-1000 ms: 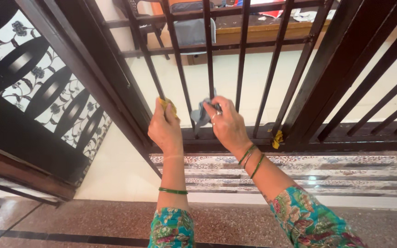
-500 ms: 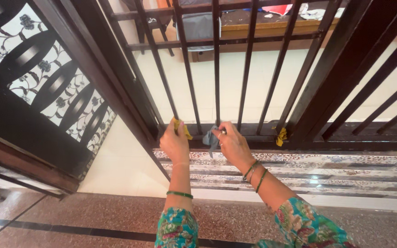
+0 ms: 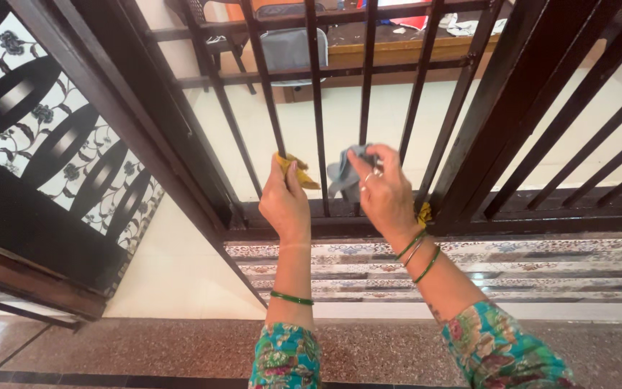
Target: The person wipes the vertical bars and the horizontal frame of a metal grill using a cloth in each hand.
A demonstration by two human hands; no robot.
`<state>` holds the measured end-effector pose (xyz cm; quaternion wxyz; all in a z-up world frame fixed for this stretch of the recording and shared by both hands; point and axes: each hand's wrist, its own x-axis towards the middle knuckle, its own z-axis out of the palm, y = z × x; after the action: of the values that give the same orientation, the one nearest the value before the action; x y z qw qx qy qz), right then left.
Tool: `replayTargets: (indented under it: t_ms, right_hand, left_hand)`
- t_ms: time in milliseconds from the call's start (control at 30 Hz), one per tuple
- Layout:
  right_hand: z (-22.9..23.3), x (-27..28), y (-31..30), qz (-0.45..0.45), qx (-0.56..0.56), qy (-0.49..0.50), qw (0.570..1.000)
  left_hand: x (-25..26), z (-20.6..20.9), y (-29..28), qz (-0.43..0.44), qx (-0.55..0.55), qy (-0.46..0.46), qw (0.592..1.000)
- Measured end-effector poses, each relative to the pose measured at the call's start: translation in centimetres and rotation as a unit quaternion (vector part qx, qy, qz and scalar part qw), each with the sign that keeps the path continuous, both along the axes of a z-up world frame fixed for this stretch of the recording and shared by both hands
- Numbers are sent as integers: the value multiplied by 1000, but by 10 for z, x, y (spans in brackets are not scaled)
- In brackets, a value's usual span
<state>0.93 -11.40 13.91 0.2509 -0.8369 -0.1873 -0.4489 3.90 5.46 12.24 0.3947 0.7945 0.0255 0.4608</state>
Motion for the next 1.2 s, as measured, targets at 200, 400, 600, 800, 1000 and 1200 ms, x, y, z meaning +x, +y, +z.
replayTargets:
  t_ms: [200,400,600,800,1000,1200]
  right_hand:
    - [-54,-8,1,-9,-18,33,999]
    - [-83,-19,-4,-14,-54,96,994]
    - [-104,-25,-18,24,-70,159,984]
    - [-51,-25,-46,-107,4,-48,993]
    - [15,-22,-48,-62,62,-76,993]
    - [-21,-17,-44,-23,104,-7,994]
  left_hand:
    - [-4,-32,9,51,67,82,993]
    - [2,-74,11,46,52,139,988]
    - [-7,-99,20,33,79,214,973]
    - [-28,-61,32,59,-3,131,990]
    - [-10,-1,44,107,-14,-161,981]
    - [9,-3,43,61,-95,22,993]
